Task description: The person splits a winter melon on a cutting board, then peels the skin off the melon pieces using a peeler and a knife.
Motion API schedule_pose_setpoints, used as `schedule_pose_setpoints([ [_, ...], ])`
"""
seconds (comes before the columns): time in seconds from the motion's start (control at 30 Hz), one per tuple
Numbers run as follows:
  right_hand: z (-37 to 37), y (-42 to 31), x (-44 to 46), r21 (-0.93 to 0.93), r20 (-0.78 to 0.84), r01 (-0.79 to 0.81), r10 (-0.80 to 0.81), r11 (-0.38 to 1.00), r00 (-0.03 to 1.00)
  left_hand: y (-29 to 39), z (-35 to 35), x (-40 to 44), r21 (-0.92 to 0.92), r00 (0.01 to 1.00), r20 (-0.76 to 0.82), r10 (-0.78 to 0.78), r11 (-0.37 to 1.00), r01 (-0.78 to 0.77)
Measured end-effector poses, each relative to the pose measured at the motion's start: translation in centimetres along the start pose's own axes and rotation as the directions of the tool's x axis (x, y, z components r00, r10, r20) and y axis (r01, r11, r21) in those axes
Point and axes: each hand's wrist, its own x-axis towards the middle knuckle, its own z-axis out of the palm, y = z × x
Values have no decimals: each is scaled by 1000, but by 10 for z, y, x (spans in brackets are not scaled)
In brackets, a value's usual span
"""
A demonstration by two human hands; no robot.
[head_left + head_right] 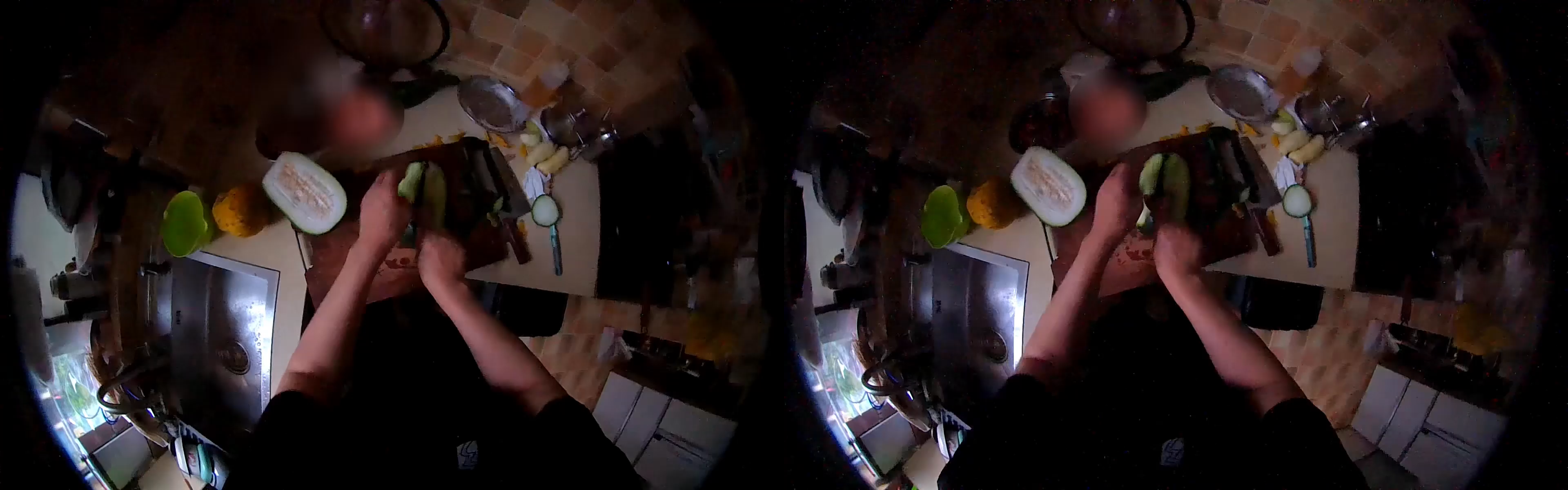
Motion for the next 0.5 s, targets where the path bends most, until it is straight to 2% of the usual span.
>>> schedule_pose_setpoints([
  [0.03, 0, 1, 2, 25, 32, -32, 31, 999, 999, 18, 4, 19, -102, 998, -53, 43, 994, -48],
  [0.1, 19, 12, 5, 52, -12, 30, -30, 998, 999, 16, 28, 59, -24, 967, 129, 221, 975, -220],
  [0.13, 26, 16, 6, 65, -35, 60, -58, 996, 998, 4, 46, 75, 15, 946, 200, 254, 965, -263],
  [0.2, -15, -4, -2, 44, -182, -4, 12, 999, 983, -20, 84, 92, 79, 887, 346, 307, 932, -353],
  [0.27, -22, -8, -1, 75, -207, -13, 29, 997, 978, -10, 77, 90, 218, 857, 455, 242, 903, -371],
  [0.3, -15, -5, 0, 117, -158, 7, 11, 993, 987, -6, 73, 89, 283, 838, 506, 202, 879, -383],
  [0.37, 0, -4, -8, 112, -142, 29, -12, 993, 990, -7, 76, 85, 326, 862, 467, 199, 867, -377],
  [0.5, 4, -11, -29, -68, -293, 44, -62, 997, 954, -12, 84, 86, 365, 890, 405, 207, 856, -365],
])
